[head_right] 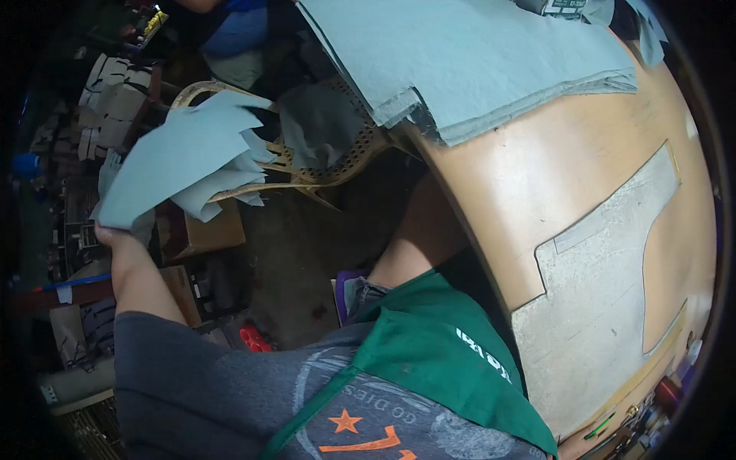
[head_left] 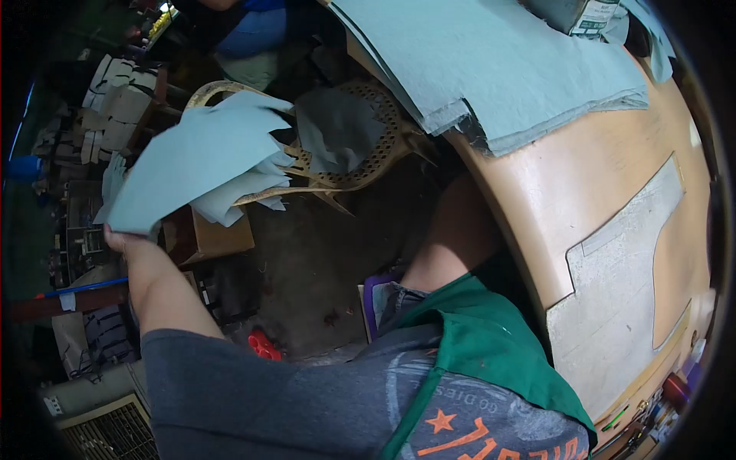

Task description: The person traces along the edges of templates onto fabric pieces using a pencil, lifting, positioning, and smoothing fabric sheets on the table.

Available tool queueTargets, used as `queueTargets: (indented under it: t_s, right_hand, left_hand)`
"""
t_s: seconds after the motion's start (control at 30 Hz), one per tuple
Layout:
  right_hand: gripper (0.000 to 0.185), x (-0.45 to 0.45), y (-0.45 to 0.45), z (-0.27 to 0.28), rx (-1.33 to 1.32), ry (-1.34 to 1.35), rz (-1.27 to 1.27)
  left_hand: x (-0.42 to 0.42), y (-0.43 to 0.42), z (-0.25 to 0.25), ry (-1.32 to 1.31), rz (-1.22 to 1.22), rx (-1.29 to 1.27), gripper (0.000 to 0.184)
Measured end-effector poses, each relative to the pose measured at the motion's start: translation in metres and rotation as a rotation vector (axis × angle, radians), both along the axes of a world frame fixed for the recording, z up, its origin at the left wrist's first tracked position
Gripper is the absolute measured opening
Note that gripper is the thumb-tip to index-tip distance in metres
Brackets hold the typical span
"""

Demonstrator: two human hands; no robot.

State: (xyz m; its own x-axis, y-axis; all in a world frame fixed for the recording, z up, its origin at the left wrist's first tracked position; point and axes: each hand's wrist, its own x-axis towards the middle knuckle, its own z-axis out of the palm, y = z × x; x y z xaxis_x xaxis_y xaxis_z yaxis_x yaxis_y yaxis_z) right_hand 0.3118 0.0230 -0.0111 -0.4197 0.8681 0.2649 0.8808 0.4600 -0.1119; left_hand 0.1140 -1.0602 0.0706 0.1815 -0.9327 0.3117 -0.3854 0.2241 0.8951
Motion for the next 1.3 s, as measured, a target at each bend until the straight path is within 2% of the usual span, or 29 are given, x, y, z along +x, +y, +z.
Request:
queueTargets:
  t_s: [0.17,0.23,0.27,0.3,0.37,0.4,0.47,0.5,0.57,0.67,0.73,0.83,0.93,1.0,1.03,1.13,1.23,1.27,1.3]
  right_hand:
    - [0.050,0.009,0.008,0.003,0.027,-0.031,0.057]
    - [0.050,0.006,0.010,0.001,0.047,-0.035,0.107]
    - [0.051,-0.015,-0.010,0.024,-0.127,-0.124,0.050]
    - [0.049,-0.040,-0.043,0.033,0.000,0.010,0.143]
    - [0.033,-0.037,-0.024,0.029,-0.053,0.024,0.122]
    - [0.033,-0.023,0.006,0.007,0.098,0.031,0.209]
    - [0.033,-0.019,0.009,-0.003,0.061,0.044,0.060]
    - [0.031,-0.018,0.006,-0.005,0.032,0.179,0.090]
    - [0.033,-0.015,0.004,-0.011,0.106,0.226,0.092]
    - [0.030,-0.015,-0.003,-0.010,0.105,0.270,0.124]
    - [0.028,-0.014,-0.005,-0.011,0.113,0.279,0.107]
    - [0.026,-0.014,-0.005,-0.012,0.093,0.315,0.093]
    - [0.026,-0.020,-0.011,-0.008,0.110,0.364,0.094]
    - [0.027,-0.018,-0.007,-0.011,0.065,0.346,0.063]
    - [0.027,-0.017,-0.005,-0.013,0.056,0.357,0.076]
    - [0.026,-0.016,-0.007,-0.011,0.021,0.361,0.060]
    - [0.026,-0.021,-0.009,-0.005,-0.005,0.353,0.027]
    - [0.026,-0.021,-0.010,-0.006,-0.003,0.351,0.028]
    - [0.026,-0.020,-0.010,-0.007,-0.003,0.349,0.032]
  left_hand:
    - [0.036,0.014,-0.037,-0.493,0.252,0.067,0.047]
    - [0.016,0.044,-0.045,-0.618,0.313,-0.066,0.047]
    - [-0.005,0.064,-0.046,-0.617,0.291,-0.198,0.048]
    - [-0.032,0.092,-0.047,-0.564,0.183,-0.356,0.048]
    - [-0.104,0.181,-0.042,-0.362,-0.278,-0.592,0.049]
    - [-0.142,0.233,-0.039,-0.246,-0.543,-0.632,0.040]
    - [-0.189,0.393,-0.017,0.009,-1.220,-0.572,0.020]
    - [-0.201,0.456,-0.010,0.005,-1.401,-0.765,0.024]
    - [-0.215,0.532,-0.007,-0.179,-1.656,-0.993,0.031]
    - [-0.233,0.601,-0.011,-0.377,-1.621,-1.083,0.029]
    - [-0.244,0.618,-0.018,-0.603,-1.549,-1.078,0.028]
    - [-0.252,0.619,-0.026,-0.761,-1.537,-1.133,0.017]
    - [-0.264,0.612,-0.031,-0.781,-1.523,-1.247,0.015]
    - [-0.273,0.606,-0.031,-0.655,-1.604,-1.288,0.015]
    - [-0.278,0.605,-0.029,-0.583,-1.643,-1.288,0.015]
    - [-0.296,0.600,-0.010,-0.672,-1.794,-1.007,0.018]
    - [-0.314,0.590,0.010,-0.722,-1.809,-0.756,0.022]
    - [-0.325,0.581,0.013,-0.751,-1.847,-0.628,0.025]
    - [-0.337,0.569,0.012,-0.667,-1.911,-0.372,0.024]
